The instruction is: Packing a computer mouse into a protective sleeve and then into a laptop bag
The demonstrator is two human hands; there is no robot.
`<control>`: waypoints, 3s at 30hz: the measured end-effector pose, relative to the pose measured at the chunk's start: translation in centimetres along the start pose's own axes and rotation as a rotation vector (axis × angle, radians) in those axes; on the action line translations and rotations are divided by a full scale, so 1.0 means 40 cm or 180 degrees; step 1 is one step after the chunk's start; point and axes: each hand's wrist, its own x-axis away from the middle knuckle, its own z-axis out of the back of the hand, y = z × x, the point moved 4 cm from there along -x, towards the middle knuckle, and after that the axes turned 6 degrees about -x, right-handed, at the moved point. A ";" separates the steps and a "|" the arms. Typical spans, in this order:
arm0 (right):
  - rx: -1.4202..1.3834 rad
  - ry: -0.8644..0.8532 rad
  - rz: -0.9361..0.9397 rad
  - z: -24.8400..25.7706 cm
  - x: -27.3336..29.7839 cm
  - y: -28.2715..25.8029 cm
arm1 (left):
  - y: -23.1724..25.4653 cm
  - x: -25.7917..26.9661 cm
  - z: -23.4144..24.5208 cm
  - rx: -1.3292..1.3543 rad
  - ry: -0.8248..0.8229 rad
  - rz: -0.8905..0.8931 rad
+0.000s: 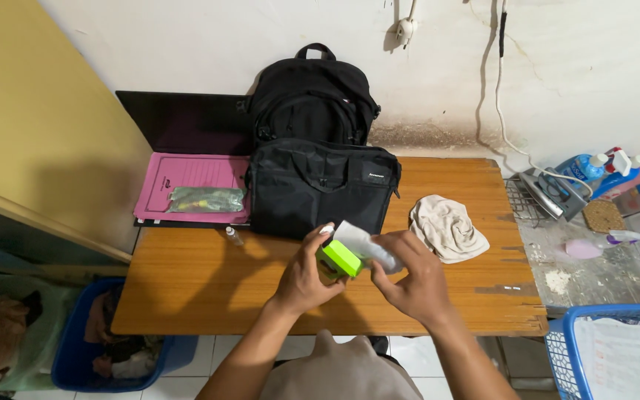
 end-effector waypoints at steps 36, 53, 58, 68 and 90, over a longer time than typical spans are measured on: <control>0.0098 -0.0484 -0.0383 -0.012 0.012 0.020 | 0.051 -0.011 -0.019 0.0044 -0.0036 -0.0600; 0.0107 -0.0398 -0.0166 -0.025 -0.005 0.006 | 0.051 0.000 -0.021 0.0133 -0.0119 -0.0499; 0.0280 -0.0425 0.0043 -0.014 -0.012 -0.005 | 0.052 -0.005 -0.018 0.0161 -0.0118 -0.0426; 0.0025 -0.1062 0.0058 -0.041 -0.006 0.003 | 0.046 -0.003 -0.030 0.0156 0.0018 -0.0431; 0.0120 -0.0908 0.0449 -0.030 -0.062 0.020 | 0.017 -0.045 -0.044 0.0361 -0.0280 -0.0520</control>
